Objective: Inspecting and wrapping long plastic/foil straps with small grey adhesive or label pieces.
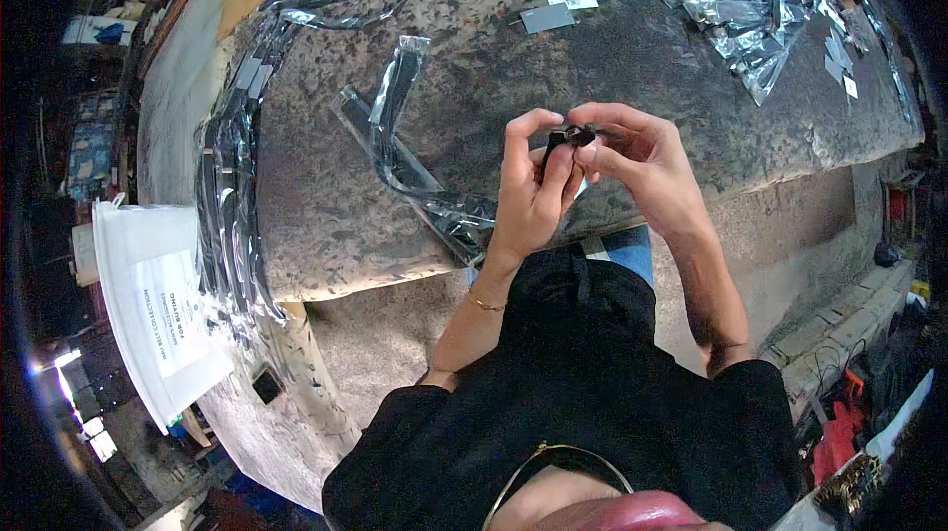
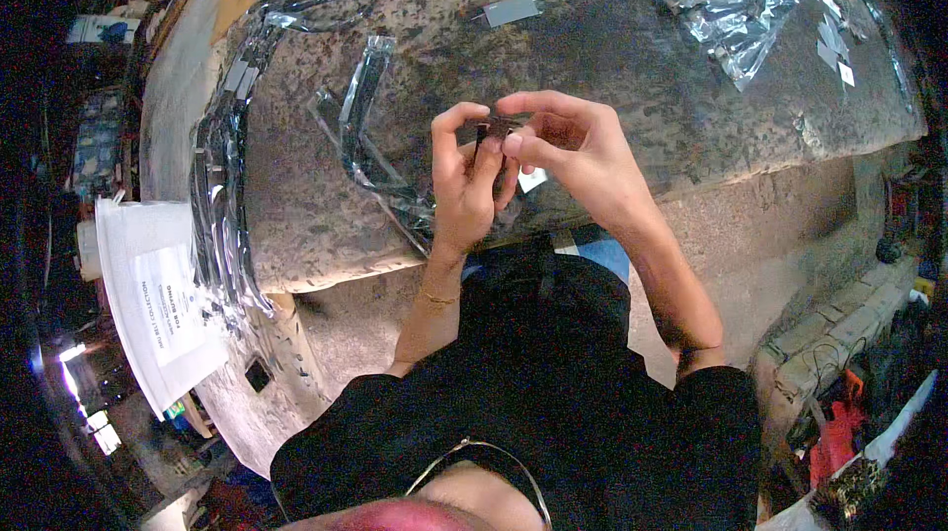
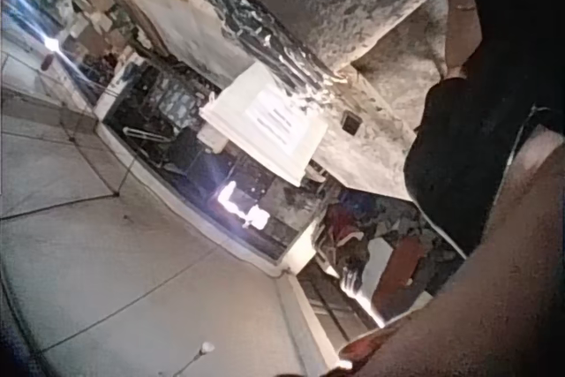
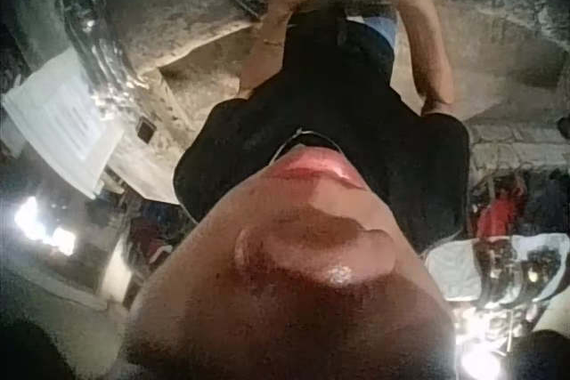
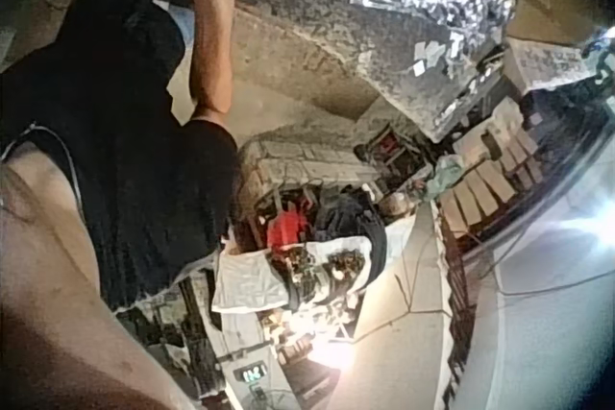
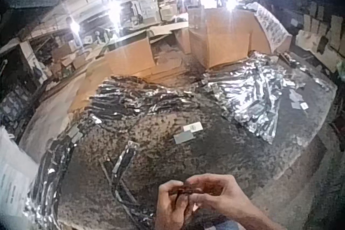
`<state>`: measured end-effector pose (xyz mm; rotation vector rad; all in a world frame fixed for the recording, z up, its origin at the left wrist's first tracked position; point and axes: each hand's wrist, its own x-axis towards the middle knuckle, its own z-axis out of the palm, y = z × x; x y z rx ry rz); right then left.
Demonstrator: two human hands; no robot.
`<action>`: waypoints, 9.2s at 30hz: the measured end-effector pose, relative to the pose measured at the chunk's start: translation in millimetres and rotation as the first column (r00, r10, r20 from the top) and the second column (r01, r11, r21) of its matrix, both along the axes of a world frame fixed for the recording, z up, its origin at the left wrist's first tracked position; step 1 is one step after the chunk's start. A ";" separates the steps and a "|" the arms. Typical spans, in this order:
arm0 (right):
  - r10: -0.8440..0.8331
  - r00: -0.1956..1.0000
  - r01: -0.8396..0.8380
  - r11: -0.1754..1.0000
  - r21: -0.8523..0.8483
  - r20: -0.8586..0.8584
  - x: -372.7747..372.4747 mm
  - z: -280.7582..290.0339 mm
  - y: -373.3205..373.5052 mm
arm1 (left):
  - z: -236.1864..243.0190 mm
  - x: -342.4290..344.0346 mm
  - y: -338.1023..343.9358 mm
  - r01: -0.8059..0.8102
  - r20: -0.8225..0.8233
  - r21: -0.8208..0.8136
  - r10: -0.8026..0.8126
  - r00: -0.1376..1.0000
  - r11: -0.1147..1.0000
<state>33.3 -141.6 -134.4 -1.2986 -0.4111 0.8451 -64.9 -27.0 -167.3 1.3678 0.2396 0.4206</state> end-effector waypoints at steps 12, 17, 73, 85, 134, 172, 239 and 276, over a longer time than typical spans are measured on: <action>0.087 0.987 -0.081 0.995 0.051 -0.136 4.0 -10.6 -11.7 | 1.6 -9.2 11.3 0.117 -0.053 -0.104 -0.123 0.991 0.988; 0.196 0.949 -0.177 0.980 0.096 -0.246 14.5 -20.2 -21.5 | 3.1 -4.8 12.4 0.217 -0.141 -0.154 -0.239 0.961 0.964; -0.180 0.455 0.449 0.892 -0.050 0.872 -34.7 -8.2 -15.3 | 5.5 -0.4 -6.2 -0.121 -0.170 -0.258 0.078 0.982 0.959; -0.238 0.301 0.428 0.899 0.092 0.923 -31.1 -11.8 -16.9 | 5.4 -1.7 -17.4 -0.117 -0.119 -0.199 0.095 0.988 0.973; -0.143 0.944 0.219 0.946 -0.239 0.297 19.6 -3.1 -61.9 | 0.1 3.5 1.9 0.293 -0.193 -0.094 -0.306 0.932 0.952; 0.327 0.945 -0.247 0.778 -0.577 0.035 23.4 -77.6 -134.6 | -44.2 -17.3 7.4 0.407 -0.336 0.873 -0.273 0.901 0.268; -0.384 0.916 0.388 0.922 -0.016 0.117 -31.9 -57.6 -96.8 | -35.7 42.8 -10.5 0.714 -0.152 -0.382 -0.802 0.578 0.587; -0.508 0.778 0.518 0.852 0.079 0.370 -6.2 -30.6 -69.0 | -0.7 30.7 -14.4 0.468 -0.224 -0.170 -0.496 0.839 0.867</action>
